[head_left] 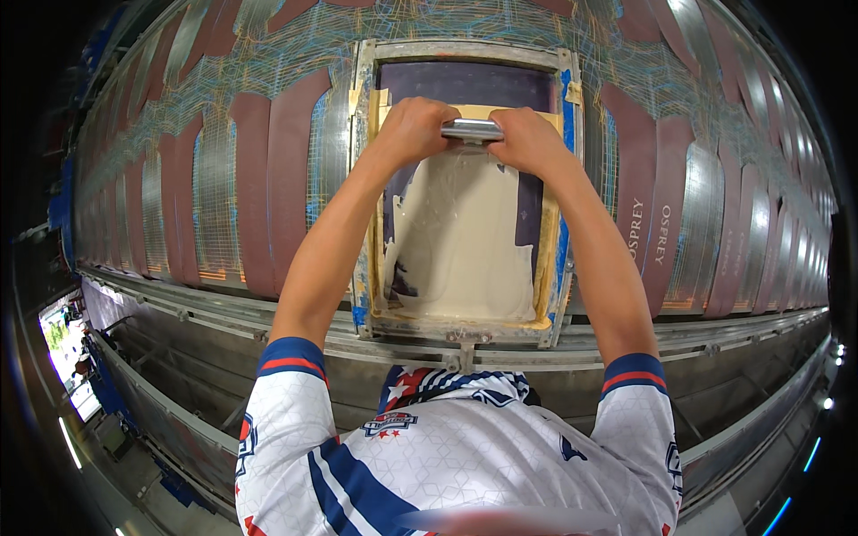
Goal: The person uses a squeegee to pull white ink across a screen-printing frame, repeatedly applying the ink onto a moving fabric surface. The fabric advances between strokes, and the person continues the same motion throughout the clip.
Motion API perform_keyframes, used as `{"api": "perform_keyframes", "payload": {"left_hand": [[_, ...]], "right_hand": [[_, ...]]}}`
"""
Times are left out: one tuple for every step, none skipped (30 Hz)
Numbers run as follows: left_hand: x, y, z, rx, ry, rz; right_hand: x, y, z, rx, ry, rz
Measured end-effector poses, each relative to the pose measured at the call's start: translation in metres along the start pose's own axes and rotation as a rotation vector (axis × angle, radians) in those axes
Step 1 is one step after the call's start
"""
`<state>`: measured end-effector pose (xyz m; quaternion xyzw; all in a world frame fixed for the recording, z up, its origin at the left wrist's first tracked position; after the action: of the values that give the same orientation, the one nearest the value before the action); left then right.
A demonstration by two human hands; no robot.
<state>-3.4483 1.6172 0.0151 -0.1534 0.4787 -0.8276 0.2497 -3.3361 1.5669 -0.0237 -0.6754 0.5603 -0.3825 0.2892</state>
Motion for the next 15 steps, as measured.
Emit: {"api": "perform_keyframes", "payload": {"left_hand": [[0.0, 0.001, 0.002, 0.002, -0.002, 0.005], [0.001, 0.003, 0.005, -0.003, 0.019, 0.027], [0.006, 0.005, 0.006, -0.01, 0.032, 0.049], [0.011, 0.007, 0.009, -0.017, 0.047, 0.07], [0.019, 0.011, 0.014, -0.014, 0.067, 0.089], [0.029, 0.012, 0.023, -0.011, 0.09, 0.115], [0.04, 0.015, 0.031, -0.008, 0.112, 0.141], [0.054, 0.024, 0.038, -0.003, 0.128, 0.139], [0.075, 0.026, 0.047, 0.019, 0.12, 0.144], [0.096, 0.027, 0.057, 0.04, 0.114, 0.149], [0.119, 0.03, 0.07, 0.035, 0.113, 0.167], [0.143, 0.031, 0.08, 0.022, 0.101, 0.189], [0.164, 0.035, 0.089, 0.03, 0.082, 0.176], [0.179, 0.042, 0.099, 0.045, 0.073, 0.152], [0.189, 0.047, 0.105, 0.059, 0.065, 0.127]], "right_hand": [[0.001, 0.003, 0.002, 0.012, -0.016, 0.023], [0.004, 0.005, 0.004, 0.024, -0.03, 0.046], [0.008, 0.003, -0.002, 0.041, -0.046, 0.075], [0.015, -0.001, -0.008, 0.058, -0.06, 0.105], [0.025, -0.003, -0.013, 0.076, -0.071, 0.136], [0.038, -0.002, -0.018, 0.083, -0.117, 0.204], [0.05, 0.007, -0.021, 0.074, -0.12, 0.174], [0.066, 0.015, -0.024, 0.065, -0.121, 0.145], [0.082, 0.024, -0.034, 0.054, -0.132, 0.114], [0.103, 0.03, -0.046, 0.049, -0.142, 0.118], [0.125, 0.037, -0.058, 0.044, -0.151, 0.122], [0.145, 0.046, -0.072, 0.033, -0.151, 0.108], [0.163, 0.053, -0.083, 0.024, -0.145, 0.096], [0.181, 0.058, -0.088, 0.016, -0.134, 0.099], [0.196, 0.063, -0.093, 0.007, -0.122, 0.102]]}}
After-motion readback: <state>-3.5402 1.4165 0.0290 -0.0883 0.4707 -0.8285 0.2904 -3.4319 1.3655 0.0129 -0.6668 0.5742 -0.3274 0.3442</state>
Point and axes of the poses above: each hand's wrist, its own x-axis away from the middle knuckle, its own y-axis out of the palm, z = x × y, the point moved 10 cm from there along -x, towards the middle knuckle
